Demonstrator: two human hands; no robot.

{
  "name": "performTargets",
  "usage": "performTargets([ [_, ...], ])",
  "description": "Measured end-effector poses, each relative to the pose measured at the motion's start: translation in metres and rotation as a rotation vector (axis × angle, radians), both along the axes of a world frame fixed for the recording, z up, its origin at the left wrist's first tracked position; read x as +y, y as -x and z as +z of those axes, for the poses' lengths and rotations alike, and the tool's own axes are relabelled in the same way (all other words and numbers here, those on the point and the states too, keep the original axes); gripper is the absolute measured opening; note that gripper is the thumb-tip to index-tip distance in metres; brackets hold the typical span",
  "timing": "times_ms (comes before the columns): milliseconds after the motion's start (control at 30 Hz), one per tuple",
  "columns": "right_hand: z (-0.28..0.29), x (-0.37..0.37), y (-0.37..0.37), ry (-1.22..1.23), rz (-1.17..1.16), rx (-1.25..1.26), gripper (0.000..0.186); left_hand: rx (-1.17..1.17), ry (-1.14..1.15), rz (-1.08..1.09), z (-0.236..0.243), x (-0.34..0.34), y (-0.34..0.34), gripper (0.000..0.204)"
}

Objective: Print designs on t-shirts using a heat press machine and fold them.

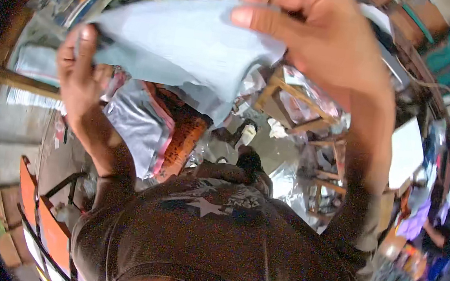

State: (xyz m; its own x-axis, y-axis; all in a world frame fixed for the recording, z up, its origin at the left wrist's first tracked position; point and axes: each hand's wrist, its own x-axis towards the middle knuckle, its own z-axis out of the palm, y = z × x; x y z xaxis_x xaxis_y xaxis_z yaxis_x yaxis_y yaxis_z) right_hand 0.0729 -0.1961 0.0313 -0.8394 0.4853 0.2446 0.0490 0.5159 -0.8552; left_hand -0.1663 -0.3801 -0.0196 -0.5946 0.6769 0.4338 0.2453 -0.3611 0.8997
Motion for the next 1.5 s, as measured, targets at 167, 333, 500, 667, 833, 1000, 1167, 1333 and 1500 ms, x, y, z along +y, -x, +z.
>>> performTargets([
  [167,0.056,-0.030,-0.064,-0.034,-0.236,0.030,0.017,0.043,-0.050,-0.205,0.033,0.020,-0.044,0.036],
  [333,0.050,-0.017,-0.111,-0.030,-0.490,0.128,0.021,0.108,0.129,-0.297,0.048,0.072,-0.077,0.040],
  [500,0.008,0.060,-0.169,-0.020,-0.599,-0.025,0.020,0.148,0.330,-0.630,0.028,0.170,-0.097,0.047],
  [667,-0.057,0.154,-0.209,0.154,-0.619,-0.088,0.021,0.145,0.483,-0.691,-0.015,0.282,-0.134,0.046],
  [833,-0.070,0.217,-0.232,0.111,-0.693,0.001,0.022,0.269,0.463,-0.676,-0.015,0.369,-0.165,0.047],
  [1000,-0.039,0.223,-0.243,-0.059,-0.764,0.181,0.021,0.477,0.134,-0.491,0.015,0.394,-0.182,0.039],
  [1167,-0.086,0.169,-0.257,-0.195,-0.761,0.221,0.012,0.659,-0.125,-0.410,-0.031,0.336,-0.187,0.035],
  [1333,-0.233,0.130,-0.263,-0.018,-0.810,-0.067,0.016,0.639,0.313,-0.544,-0.187,0.275,-0.193,0.030],
  [1500,-0.375,0.138,-0.264,-0.016,-0.770,-0.187,0.022,0.616,0.804,-0.876,-0.333,0.273,-0.184,0.031],
])
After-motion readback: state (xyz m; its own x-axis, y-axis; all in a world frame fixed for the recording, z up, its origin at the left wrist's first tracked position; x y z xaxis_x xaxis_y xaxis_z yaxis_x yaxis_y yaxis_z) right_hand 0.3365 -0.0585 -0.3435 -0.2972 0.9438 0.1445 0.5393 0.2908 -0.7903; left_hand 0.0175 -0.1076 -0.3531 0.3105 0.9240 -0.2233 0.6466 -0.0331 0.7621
